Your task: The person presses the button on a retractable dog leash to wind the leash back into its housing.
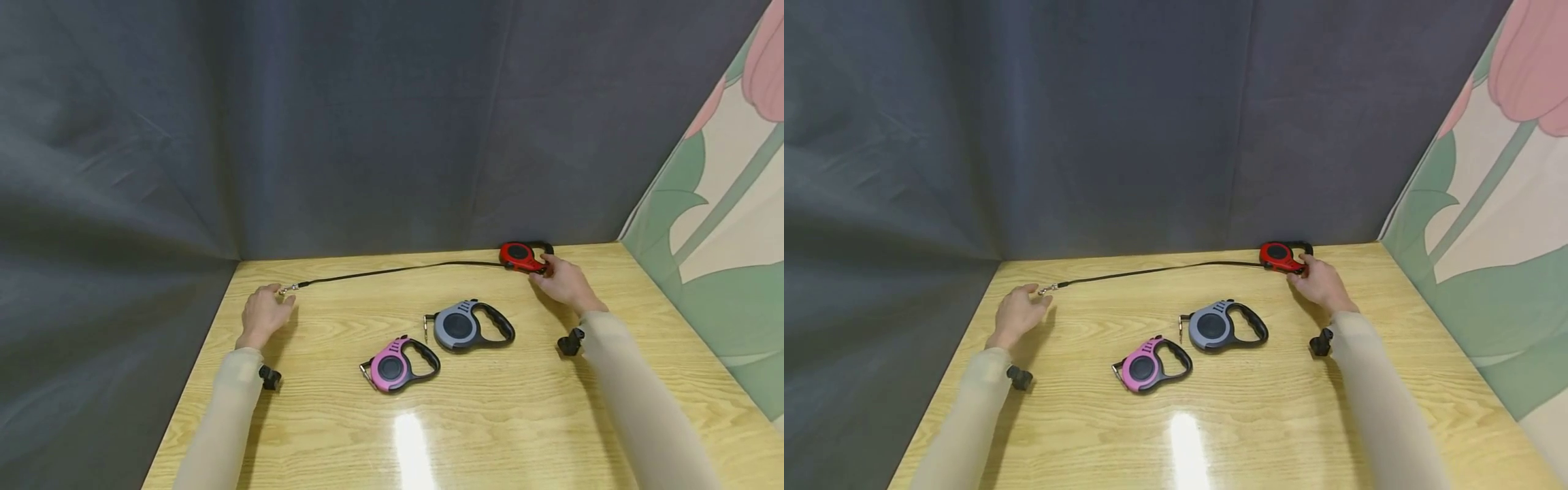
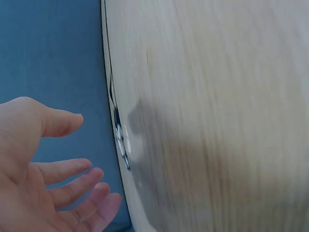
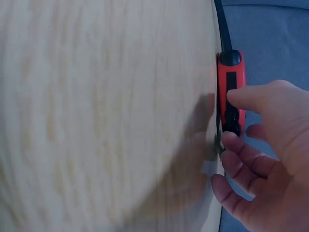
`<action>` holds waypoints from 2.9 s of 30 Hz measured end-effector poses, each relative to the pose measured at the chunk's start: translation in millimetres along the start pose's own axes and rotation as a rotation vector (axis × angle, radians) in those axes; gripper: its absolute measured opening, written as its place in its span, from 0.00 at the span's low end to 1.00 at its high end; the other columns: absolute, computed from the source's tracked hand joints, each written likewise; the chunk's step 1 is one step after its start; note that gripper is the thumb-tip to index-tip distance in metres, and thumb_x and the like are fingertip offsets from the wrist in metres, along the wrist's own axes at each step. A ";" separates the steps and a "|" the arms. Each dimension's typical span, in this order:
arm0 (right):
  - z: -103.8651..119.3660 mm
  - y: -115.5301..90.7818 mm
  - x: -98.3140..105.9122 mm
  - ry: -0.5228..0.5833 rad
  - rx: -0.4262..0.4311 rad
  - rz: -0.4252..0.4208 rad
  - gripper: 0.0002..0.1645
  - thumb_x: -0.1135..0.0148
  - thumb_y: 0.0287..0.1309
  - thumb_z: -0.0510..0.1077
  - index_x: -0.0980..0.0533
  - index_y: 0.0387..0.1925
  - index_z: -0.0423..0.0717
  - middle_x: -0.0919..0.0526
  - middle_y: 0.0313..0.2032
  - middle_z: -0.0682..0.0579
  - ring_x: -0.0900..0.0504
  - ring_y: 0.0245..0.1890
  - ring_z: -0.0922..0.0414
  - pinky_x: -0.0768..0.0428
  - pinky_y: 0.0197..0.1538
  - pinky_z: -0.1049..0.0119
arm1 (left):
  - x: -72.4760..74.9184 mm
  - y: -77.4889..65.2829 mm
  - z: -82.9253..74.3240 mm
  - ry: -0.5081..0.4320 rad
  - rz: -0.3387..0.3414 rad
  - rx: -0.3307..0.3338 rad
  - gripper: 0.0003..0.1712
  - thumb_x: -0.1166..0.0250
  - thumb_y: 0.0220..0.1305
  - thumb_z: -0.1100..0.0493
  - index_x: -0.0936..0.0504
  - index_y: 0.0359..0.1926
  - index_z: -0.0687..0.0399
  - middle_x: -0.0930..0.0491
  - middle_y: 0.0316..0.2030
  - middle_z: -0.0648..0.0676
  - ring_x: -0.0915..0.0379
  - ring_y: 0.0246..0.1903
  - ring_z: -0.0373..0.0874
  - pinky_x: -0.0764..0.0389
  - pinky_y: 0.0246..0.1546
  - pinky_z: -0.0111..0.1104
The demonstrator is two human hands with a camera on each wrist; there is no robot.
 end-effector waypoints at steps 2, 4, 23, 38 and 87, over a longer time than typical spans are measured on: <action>-1.2 1.1 -0.4 -0.003 -0.018 0.006 0.42 0.38 0.73 0.51 0.36 0.73 0.23 0.19 0.38 0.40 0.24 0.31 0.50 0.29 0.37 0.60 | 1.3 5.6 5.5 0.012 0.015 -0.001 0.36 0.42 0.79 0.49 0.32 0.76 0.68 0.31 0.72 0.75 0.31 0.67 0.76 0.25 0.62 0.65; -1.5 1.9 -0.2 -0.012 -0.020 -0.001 0.39 0.38 0.73 0.50 0.33 0.71 0.23 0.19 0.37 0.40 0.25 0.30 0.50 0.30 0.36 0.61 | -0.1 11.7 10.7 0.027 0.033 -0.010 0.36 0.43 0.79 0.50 0.33 0.77 0.69 0.32 0.72 0.76 0.33 0.68 0.77 0.27 0.64 0.66; 8.3 -0.8 -5.4 -0.076 0.068 -0.098 0.26 0.28 0.67 0.49 0.16 0.54 0.31 0.13 0.36 0.39 0.18 0.35 0.44 0.22 0.44 0.48 | -4.6 32.6 17.8 0.160 -0.082 -0.022 0.13 0.35 0.77 0.53 0.08 0.49 0.54 0.09 0.47 0.61 0.13 0.40 0.59 0.17 0.38 0.53; 20.4 -25.5 9.2 -0.086 0.190 -0.262 0.25 0.30 0.71 0.51 0.15 0.48 0.28 0.19 0.54 0.27 0.25 0.56 0.27 0.32 0.61 0.28 | -14.2 28.1 17.7 0.163 0.131 0.042 0.19 0.41 0.80 0.49 0.12 0.53 0.57 0.12 0.50 0.61 0.18 0.41 0.56 0.20 0.49 0.55; 4.4 -87.3 54.3 0.915 -0.143 -0.251 0.24 0.28 0.69 0.45 0.25 0.17 0.49 0.27 0.16 0.63 0.38 0.20 0.62 0.44 0.30 0.61 | 24.4 -2.4 56.7 0.002 -0.110 0.084 0.23 0.34 0.76 0.42 0.07 0.50 0.56 0.09 0.40 0.60 0.22 0.29 0.51 0.28 0.32 0.40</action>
Point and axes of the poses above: each hand's wrist, its own y-axis towards the middle knuckle, its own x-axis out of the back of the hand, z = x × y, the point moved 8 cm from there along y, towards the middle knuckle
